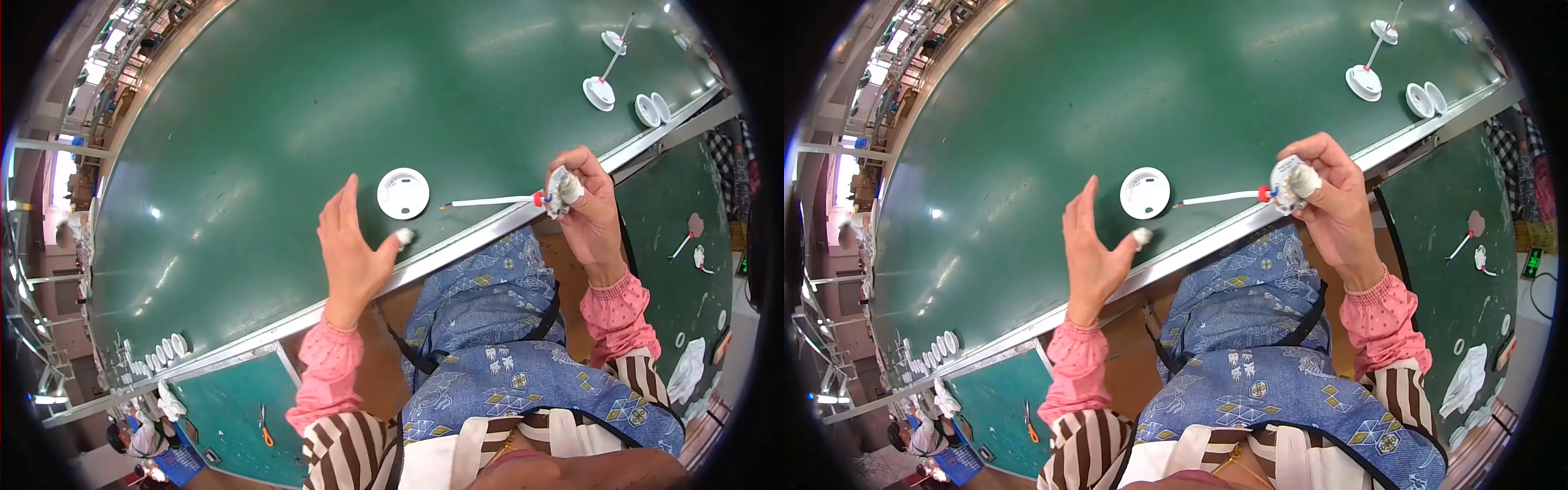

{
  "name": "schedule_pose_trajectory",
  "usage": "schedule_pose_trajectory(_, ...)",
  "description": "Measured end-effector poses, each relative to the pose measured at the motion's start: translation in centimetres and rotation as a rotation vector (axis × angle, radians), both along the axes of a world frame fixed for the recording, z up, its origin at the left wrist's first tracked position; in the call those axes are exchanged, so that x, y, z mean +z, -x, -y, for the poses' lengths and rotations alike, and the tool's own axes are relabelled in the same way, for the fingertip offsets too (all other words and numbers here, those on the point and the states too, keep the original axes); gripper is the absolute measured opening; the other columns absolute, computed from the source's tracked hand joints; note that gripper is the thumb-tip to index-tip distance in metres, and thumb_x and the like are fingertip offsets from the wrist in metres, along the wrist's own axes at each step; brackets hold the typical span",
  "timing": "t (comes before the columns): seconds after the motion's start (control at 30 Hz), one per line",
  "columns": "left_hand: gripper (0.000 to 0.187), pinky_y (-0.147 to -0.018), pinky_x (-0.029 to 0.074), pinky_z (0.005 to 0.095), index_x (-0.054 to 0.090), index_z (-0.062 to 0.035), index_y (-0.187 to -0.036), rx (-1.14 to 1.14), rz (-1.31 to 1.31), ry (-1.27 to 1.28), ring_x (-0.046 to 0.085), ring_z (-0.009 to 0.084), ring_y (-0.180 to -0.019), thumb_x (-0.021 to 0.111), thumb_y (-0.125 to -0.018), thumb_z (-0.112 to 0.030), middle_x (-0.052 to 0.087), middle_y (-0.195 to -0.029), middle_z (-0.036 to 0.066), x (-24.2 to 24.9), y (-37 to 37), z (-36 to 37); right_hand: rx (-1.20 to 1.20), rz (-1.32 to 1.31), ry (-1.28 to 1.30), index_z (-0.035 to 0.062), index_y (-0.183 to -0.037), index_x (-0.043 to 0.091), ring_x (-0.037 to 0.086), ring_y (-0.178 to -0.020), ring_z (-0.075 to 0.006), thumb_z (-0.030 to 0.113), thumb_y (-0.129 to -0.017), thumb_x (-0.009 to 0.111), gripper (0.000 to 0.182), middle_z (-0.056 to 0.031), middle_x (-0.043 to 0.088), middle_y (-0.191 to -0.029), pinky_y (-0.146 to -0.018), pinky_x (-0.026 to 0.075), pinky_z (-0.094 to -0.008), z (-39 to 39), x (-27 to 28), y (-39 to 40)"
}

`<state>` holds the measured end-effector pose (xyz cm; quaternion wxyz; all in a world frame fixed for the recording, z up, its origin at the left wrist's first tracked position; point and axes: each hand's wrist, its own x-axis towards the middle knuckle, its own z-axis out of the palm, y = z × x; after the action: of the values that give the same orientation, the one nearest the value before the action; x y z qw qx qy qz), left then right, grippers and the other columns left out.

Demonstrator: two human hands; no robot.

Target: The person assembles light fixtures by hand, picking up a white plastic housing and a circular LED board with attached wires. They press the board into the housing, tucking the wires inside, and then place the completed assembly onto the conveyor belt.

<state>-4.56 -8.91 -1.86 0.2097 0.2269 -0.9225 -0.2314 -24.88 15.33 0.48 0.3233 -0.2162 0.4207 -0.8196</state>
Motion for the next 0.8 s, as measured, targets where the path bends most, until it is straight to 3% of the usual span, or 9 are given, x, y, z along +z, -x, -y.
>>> schedule_pose_trajectory(0.03, 0.087, -0.109, 0.037, 0.0469, 0.045, -0.0013, -0.146, 0.07, -0.001, -0.095, 0.048, 0.0363, -0.129, 0.079, -0.067, -0.009, 0.053, -0.136, 0.018, -0.8, 0.1, -0.8, 0.005, -0.065, -0.015, -0.0008, -0.115, 0.058, 0.06, -0.076, -0.0063, 0.006, -0.094, 0.067, 0.024, -0.0044, 0.063, -0.097, -0.059, 0.048, -0.017, 0.5, 0.3, 0.0)
schedule_pose_trajectory(0.07, 0.086, -0.106, 0.038, 0.0471, 0.049, -0.0004, -0.141, 0.107, -0.024, -0.06, 0.049, 0.0358, -0.123, 0.085, -0.065, -0.019, 0.055, -0.129, 0.016, -2.0, 0.9, -1.1, 0.056, -0.061, -0.038, -0.0014, -0.112, 0.061, 0.061, -0.078, -0.0073, 0.004, -0.092, 0.068, 0.022, -0.0044, 0.062, -0.096, -0.065, 0.051, -0.0191, 0.8, 0.8, 0.2)
schedule_pose_trajectory(0.17, 0.084, -0.1, 0.037, 0.0467, 0.051, -0.0016, -0.137, 0.136, -0.003, 0.066, 0.049, 0.0354, -0.121, 0.088, -0.065, -0.028, 0.053, -0.131, 0.015, -3.3, 3.4, -2.1, 0.033, -0.266, -0.06, -0.0022, -0.109, 0.064, 0.061, -0.082, -0.0092, 0.002, -0.09, 0.069, 0.02, -0.0049, 0.062, -0.095, -0.073, 0.053, -0.023, 2.5, 1.2, -0.1)
schedule_pose_trajectory(0.3, 0.076, -0.102, 0.04, 0.0448, 0.056, -0.0058, -0.133, 0.006, 0.004, -0.056, 0.053, 0.0328, -0.119, 0.085, -0.064, -0.017, 0.058, -0.126, 0.014, -2.5, 4.4, -2.2, 0.131, -0.399, -0.059, -0.0027, -0.108, 0.067, 0.062, -0.086, -0.012, 0.001, -0.088, 0.071, 0.02, -0.0055, 0.062, -0.094, -0.077, 0.052, -0.0271, 1.9, 1.1, 0.4)
schedule_pose_trajectory(0.4, 0.078, -0.104, 0.043, 0.0427, 0.055, -0.0069, -0.136, -0.158, -0.061, -0.335, 0.058, 0.0323, -0.118, 0.083, -0.063, -0.01, 0.06, -0.125, 0.014, -1.4, 3.9, -2.1, 0.139, -0.451, -0.073, -0.0026, -0.101, 0.068, 0.058, -0.076, -0.0146, 0.004, -0.087, 0.074, 0.017, -0.0078, 0.062, -0.087, -0.069, 0.048, -0.0294, 1.2, 1.3, 0.1)
schedule_pose_trajectory(0.43, 0.079, -0.104, 0.044, 0.042, 0.054, -0.0073, -0.137, -0.203, -0.059, -0.343, 0.059, 0.0322, -0.118, 0.082, -0.063, -0.009, 0.061, -0.126, 0.013, -1.1, 3.7, -2.3, 0.148, -0.465, -0.078, -0.0021, -0.098, 0.068, 0.056, -0.072, -0.0154, 0.006, -0.086, 0.076, 0.016, -0.0081, 0.062, -0.084, -0.066, 0.046, -0.0305, 1.1, 1.3, 0.0)
schedule_pose_trajectory(0.47, 0.079, -0.104, 0.045, 0.0413, 0.054, -0.0077, -0.137, -0.244, -0.059, -0.349, 0.06, 0.0322, -0.117, 0.081, -0.063, -0.007, 0.061, -0.126, 0.013, -0.7, 3.5, -2.4, 0.208, -0.556, -0.051, -0.0043, -0.104, 0.07, 0.062, -0.081, -0.0153, -0.006, -0.086, 0.064, 0.019, -0.012, 0.068, -0.093, -0.074, 0.051, -0.0287, 0.7, 1.2, 0.4)
schedule_pose_trajectory(0.6, 0.081, -0.106, 0.041, 0.0412, 0.052, -0.0096, -0.14, -0.343, -0.002, -0.351, 0.059, 0.0312, -0.12, 0.076, -0.063, -0.003, 0.061, -0.128, 0.011, 0.7, 3.0, -2.5, 0.217, -0.731, -0.075, -0.003, -0.098, 0.073, 0.064, -0.077, -0.0197, -0.012, -0.076, 0.062, 0.026, -0.0133, 0.071, -0.088, -0.068, 0.049, -0.0302, 0.5, 2.0, 0.3)
schedule_pose_trajectory(0.8, 0.082, -0.105, 0.038, 0.0401, 0.052, -0.0109, -0.141, -0.425, 0.001, -0.307, 0.057, 0.029, -0.122, 0.074, -0.062, -0.002, 0.061, -0.13, 0.01, 1.2, 2.7, -2.5, 0.237, -0.871, -0.066, -0.0005, -0.097, 0.074, 0.067, -0.073, -0.0213, -0.018, -0.071, 0.055, 0.036, -0.0112, 0.073, -0.085, -0.062, 0.049, -0.0312, 0.7, 3.2, -0.1)
